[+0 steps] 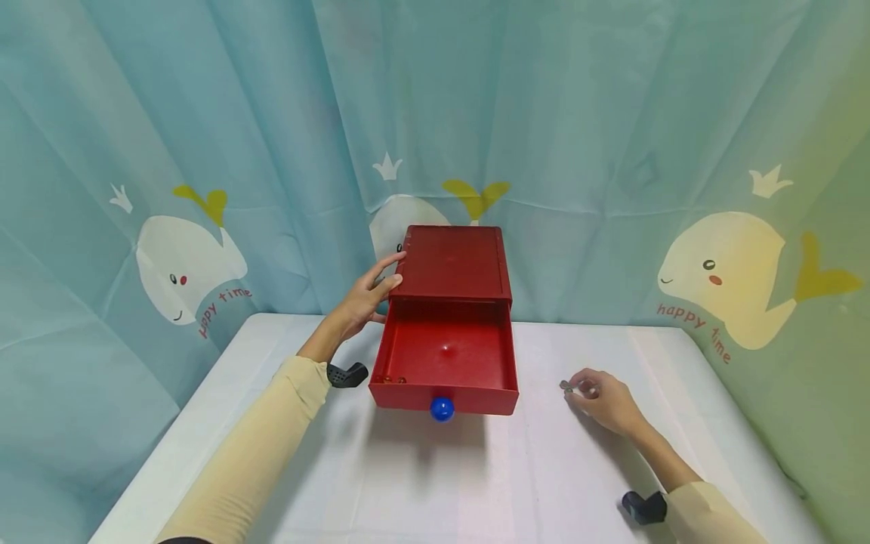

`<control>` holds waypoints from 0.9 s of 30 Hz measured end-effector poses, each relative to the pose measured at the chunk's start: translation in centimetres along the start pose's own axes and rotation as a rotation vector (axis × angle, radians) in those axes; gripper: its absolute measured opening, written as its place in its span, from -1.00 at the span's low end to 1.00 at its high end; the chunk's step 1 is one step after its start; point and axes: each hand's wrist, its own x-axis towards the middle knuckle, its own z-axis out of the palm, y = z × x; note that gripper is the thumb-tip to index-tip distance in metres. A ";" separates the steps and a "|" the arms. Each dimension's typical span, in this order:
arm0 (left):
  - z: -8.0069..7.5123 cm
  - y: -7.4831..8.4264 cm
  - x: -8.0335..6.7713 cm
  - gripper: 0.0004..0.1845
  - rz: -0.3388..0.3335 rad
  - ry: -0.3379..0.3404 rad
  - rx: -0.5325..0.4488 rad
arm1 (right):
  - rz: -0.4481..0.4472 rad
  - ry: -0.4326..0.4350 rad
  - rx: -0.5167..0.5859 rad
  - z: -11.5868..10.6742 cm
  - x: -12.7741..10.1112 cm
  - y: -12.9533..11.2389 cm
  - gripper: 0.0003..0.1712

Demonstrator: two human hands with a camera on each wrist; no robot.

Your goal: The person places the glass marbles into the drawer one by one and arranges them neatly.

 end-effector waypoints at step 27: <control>0.1 -0.1 -0.1 -0.39 0.002 -0.002 -0.004 | -0.003 -0.012 0.000 0.0 -0.2 0.2 -0.87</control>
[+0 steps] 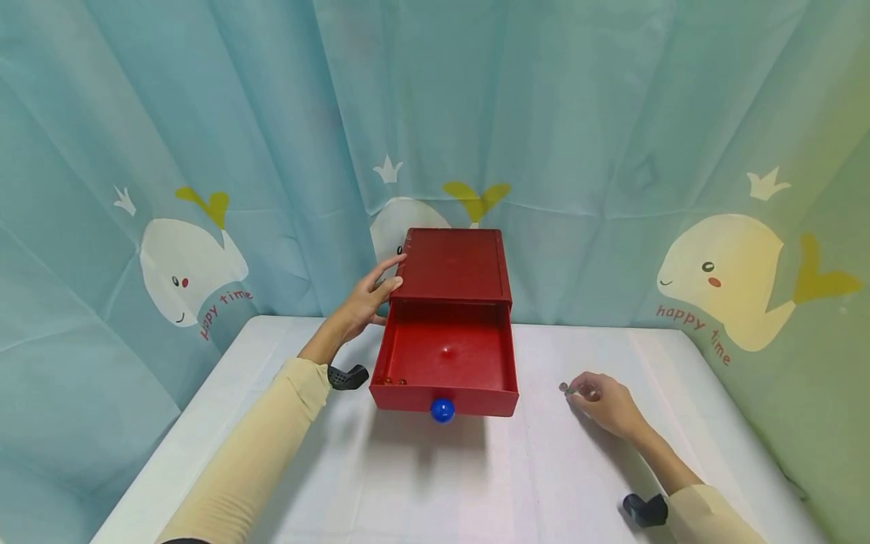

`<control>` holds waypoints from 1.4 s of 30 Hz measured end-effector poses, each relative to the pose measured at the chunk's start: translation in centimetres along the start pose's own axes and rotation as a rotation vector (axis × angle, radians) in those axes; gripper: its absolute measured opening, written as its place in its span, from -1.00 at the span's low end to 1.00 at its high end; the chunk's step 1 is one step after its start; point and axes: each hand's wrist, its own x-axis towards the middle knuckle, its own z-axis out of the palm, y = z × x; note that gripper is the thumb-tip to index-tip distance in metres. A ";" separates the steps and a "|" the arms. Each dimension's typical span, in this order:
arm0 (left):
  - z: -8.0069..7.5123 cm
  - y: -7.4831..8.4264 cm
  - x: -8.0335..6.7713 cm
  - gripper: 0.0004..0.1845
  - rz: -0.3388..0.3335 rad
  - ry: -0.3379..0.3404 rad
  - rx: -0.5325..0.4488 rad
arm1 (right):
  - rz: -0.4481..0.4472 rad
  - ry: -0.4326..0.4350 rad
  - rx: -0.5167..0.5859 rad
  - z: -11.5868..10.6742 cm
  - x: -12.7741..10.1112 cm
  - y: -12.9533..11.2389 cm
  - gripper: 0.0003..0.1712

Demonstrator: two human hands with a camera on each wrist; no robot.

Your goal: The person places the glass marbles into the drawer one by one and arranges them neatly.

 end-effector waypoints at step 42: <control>0.1 0.0 -0.2 -0.38 0.008 0.000 0.001 | -0.213 -0.121 0.034 -7.5 1.4 -4.7 -0.89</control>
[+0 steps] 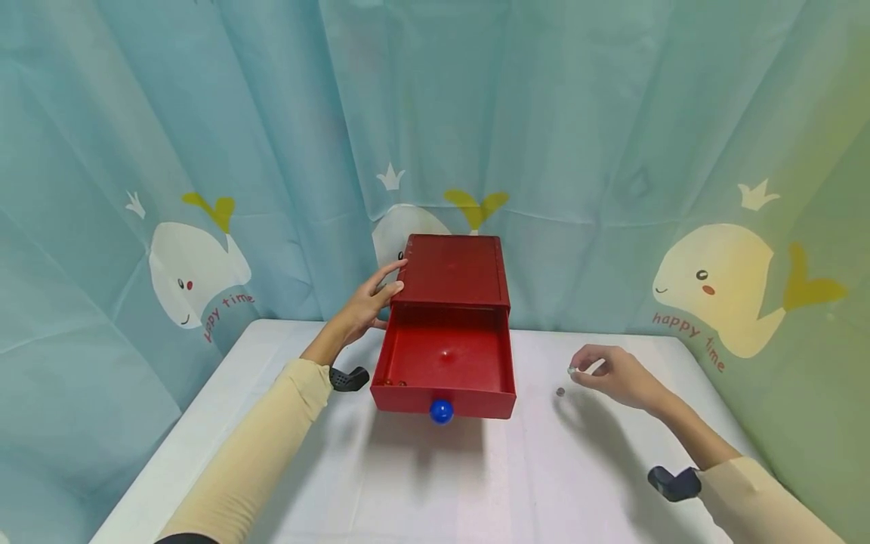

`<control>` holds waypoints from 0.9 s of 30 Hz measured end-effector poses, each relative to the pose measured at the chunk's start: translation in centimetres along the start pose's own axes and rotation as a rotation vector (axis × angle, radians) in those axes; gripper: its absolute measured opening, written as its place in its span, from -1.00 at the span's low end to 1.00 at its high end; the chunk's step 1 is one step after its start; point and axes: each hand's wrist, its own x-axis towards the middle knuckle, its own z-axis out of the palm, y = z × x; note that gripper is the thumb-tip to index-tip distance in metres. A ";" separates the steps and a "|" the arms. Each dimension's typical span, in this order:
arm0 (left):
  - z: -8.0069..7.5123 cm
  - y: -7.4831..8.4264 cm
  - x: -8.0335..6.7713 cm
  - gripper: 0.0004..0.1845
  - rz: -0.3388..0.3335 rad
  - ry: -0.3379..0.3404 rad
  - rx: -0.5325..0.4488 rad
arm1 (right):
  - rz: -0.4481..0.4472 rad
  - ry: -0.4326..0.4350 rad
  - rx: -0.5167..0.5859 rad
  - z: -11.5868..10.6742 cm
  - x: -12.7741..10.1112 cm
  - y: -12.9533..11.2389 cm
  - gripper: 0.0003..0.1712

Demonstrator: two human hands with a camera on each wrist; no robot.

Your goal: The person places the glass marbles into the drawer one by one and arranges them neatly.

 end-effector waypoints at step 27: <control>0.1 0.1 0.1 -0.36 -0.018 0.009 0.015 | -0.070 0.089 -0.037 -5.0 2.0 -5.0 -0.85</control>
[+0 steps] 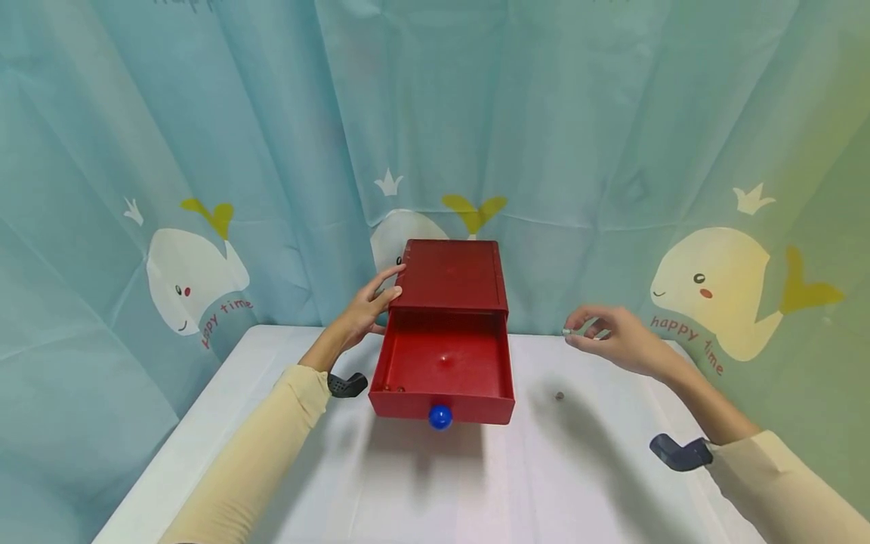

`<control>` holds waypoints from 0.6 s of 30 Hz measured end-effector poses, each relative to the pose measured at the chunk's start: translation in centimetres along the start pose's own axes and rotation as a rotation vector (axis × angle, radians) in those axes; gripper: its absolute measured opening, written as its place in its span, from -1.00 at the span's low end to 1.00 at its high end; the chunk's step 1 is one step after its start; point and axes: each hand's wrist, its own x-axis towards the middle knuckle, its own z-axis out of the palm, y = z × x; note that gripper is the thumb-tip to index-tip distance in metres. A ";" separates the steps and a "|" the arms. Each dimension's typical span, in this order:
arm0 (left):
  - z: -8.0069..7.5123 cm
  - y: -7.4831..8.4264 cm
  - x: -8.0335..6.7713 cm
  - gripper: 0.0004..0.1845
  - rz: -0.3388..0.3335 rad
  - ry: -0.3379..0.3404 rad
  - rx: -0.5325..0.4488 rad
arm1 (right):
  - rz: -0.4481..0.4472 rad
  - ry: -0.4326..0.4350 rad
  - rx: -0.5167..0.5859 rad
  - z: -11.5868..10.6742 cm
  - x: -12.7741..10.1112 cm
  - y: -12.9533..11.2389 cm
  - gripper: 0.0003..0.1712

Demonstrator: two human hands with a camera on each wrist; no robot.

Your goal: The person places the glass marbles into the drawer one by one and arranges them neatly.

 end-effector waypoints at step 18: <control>0.0 -0.1 0.0 -0.37 0.002 0.003 0.001 | -0.070 0.160 0.038 -3.2 1.3 -2.5 -0.82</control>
